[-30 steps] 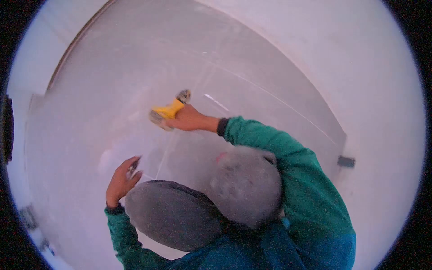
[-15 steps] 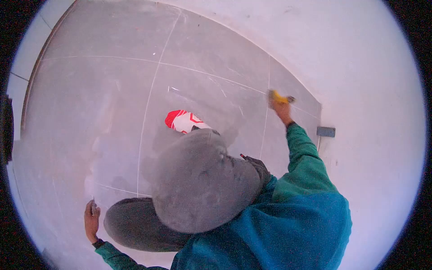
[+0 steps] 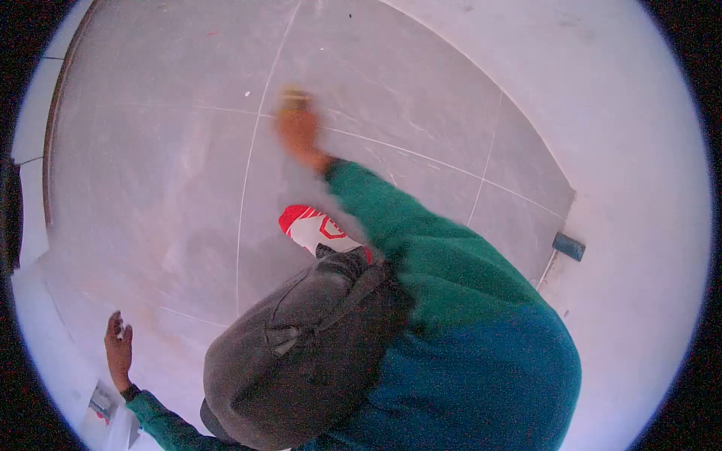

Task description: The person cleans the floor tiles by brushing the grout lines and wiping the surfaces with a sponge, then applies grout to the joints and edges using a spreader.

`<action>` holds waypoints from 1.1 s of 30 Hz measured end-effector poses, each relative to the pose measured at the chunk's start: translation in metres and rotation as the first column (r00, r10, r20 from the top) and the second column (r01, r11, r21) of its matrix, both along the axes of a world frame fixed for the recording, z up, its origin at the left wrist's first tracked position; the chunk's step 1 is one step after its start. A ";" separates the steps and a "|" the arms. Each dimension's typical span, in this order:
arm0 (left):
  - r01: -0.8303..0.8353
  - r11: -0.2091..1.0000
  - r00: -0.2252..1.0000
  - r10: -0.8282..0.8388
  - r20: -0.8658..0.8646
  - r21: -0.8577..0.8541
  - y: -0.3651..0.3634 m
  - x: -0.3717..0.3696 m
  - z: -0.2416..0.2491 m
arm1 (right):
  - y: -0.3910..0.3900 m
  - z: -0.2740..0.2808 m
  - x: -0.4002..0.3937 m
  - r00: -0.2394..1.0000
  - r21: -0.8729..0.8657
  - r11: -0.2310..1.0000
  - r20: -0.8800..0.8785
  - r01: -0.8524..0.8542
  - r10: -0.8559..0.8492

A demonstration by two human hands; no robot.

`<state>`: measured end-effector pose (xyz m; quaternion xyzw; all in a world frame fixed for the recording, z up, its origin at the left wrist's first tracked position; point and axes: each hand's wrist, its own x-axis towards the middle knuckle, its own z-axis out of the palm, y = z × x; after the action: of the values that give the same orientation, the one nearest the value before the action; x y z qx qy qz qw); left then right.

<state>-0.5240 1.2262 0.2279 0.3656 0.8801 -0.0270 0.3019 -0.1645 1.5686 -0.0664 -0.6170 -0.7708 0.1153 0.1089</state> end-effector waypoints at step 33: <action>0.840 0.538 0.527 -0.840 0.131 0.071 0.406 0.213 0.009 | 0.089 0.098 0.081 0.650 -0.165 0.982 -0.737 0.095 -0.187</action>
<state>-0.3107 1.6318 0.2366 0.7442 0.5708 -0.1414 0.3166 -0.0833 1.6580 0.0318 -0.5778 -0.5997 0.3929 0.3900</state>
